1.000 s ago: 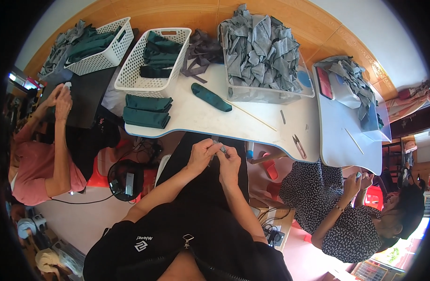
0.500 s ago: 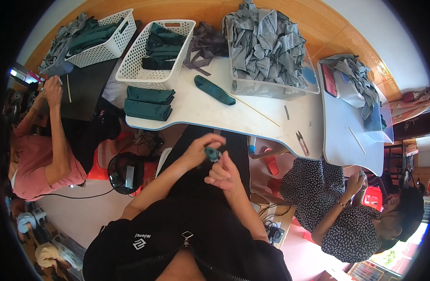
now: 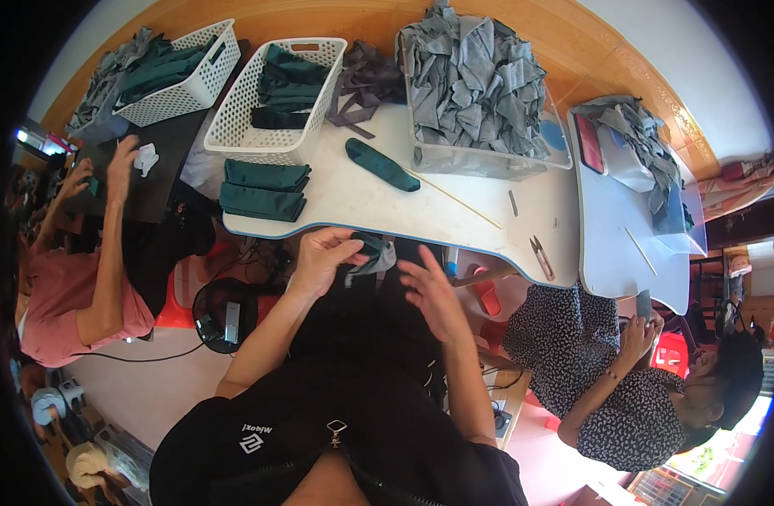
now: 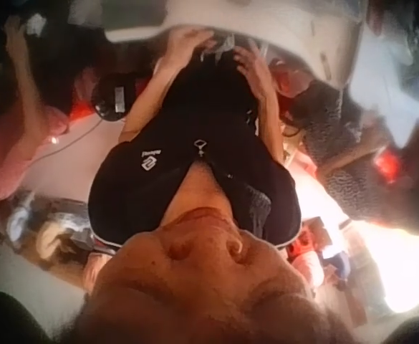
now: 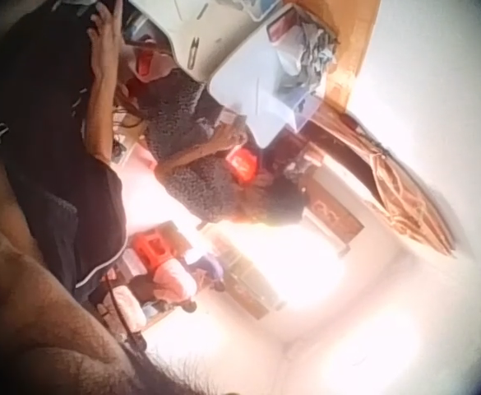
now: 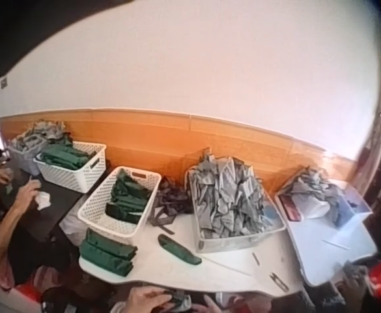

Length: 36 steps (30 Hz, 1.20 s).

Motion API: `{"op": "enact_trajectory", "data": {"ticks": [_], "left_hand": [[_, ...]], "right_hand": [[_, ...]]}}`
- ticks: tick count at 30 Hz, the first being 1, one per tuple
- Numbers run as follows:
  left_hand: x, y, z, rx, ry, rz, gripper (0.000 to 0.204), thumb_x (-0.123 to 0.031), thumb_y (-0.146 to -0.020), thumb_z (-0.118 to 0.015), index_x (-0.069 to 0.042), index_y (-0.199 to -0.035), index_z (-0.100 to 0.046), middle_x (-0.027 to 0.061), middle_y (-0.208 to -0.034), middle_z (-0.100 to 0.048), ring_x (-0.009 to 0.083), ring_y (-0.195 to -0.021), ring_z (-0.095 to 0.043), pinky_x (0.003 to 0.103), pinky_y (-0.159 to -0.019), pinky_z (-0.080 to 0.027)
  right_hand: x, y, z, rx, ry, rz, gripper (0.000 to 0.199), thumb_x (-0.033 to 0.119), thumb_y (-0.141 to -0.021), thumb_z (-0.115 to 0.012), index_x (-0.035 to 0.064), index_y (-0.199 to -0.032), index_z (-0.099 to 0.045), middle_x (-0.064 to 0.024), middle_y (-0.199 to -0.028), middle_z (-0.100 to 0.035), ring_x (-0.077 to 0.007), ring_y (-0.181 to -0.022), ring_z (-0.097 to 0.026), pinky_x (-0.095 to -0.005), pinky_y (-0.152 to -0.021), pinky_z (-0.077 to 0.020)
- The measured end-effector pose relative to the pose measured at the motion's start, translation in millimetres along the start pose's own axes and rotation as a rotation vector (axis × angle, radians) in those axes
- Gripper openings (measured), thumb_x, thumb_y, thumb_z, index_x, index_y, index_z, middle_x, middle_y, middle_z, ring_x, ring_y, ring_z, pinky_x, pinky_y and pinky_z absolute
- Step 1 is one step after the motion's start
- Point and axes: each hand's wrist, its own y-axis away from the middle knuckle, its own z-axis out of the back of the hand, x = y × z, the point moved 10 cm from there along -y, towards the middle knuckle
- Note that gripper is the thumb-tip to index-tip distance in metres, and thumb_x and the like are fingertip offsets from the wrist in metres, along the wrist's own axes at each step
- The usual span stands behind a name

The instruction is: Turning sewn fabric tubes inside out using a wooden stick in a textile manufacturing setting.

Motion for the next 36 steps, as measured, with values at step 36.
{"op": "enact_trajectory", "data": {"ticks": [36], "left_hand": [[30, 4, -49, 0.096, -0.150, 0.106, 0.029, 0.001, -0.120, -0.090, 0.006, -0.148, -0.093, 0.0125, -0.137, -0.095, 0.0143, -0.123, -0.088, 0.031, -0.113, -0.070]], "right_hand": [[47, -43, -72, -0.320, 0.630, 0.411, 0.035, -0.004, -0.117, -0.089, 0.0016, -0.148, -0.075, 0.0021, -0.124, -0.073, -0.0068, -0.109, -0.070, -0.0248, -0.097, -0.0610]]}}
